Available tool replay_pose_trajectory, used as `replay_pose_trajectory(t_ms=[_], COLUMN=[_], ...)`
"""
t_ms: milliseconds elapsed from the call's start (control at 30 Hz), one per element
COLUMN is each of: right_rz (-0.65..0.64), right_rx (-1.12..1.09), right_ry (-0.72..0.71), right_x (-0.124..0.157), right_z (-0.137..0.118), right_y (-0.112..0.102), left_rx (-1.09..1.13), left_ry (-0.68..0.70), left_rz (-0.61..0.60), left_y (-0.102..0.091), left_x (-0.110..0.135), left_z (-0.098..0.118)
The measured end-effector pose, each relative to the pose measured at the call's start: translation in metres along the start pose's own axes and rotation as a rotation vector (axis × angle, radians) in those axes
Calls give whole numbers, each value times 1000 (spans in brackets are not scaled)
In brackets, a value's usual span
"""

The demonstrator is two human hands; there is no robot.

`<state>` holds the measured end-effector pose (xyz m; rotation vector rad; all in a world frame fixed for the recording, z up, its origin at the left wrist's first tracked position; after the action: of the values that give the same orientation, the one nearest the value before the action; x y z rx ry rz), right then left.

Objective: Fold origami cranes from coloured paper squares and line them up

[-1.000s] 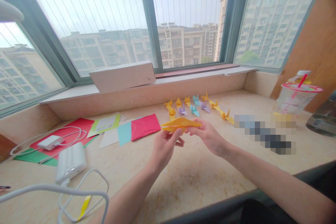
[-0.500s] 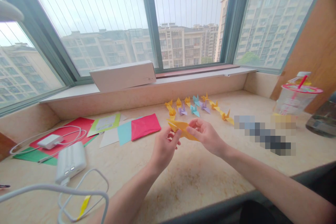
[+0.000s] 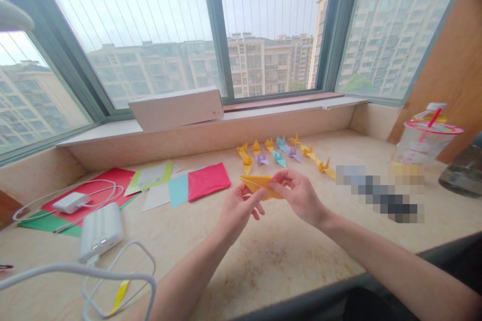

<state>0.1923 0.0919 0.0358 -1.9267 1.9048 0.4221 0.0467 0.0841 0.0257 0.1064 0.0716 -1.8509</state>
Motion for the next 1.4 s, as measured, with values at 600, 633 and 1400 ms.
replay_pose_trajectory(t_ms=[600, 633, 1400], right_rz=[-126, -139, -110], right_rx=[257, 262, 317], right_ry=[-412, -414, -372], right_x=[14, 15, 11], right_z=[-47, -47, -42], right_y=[15, 17, 13], left_rx=[6, 9, 31], left_ry=[7, 9, -7], left_rz=[89, 100, 114], left_y=[-6, -7, -8], left_x=[1, 1, 2], left_z=[-3, -3, -8])
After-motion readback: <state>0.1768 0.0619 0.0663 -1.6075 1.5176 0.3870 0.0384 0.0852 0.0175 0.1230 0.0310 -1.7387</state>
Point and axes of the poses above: each hand's wrist, its own x-axis away from the middle knuckle, its own y-axis out of the palm, z = x × y, the point moved 10 cm from there along -x, towards the middle knuckle, and after that the axes turned 3 degrees about -y, right-handed, at the moved point
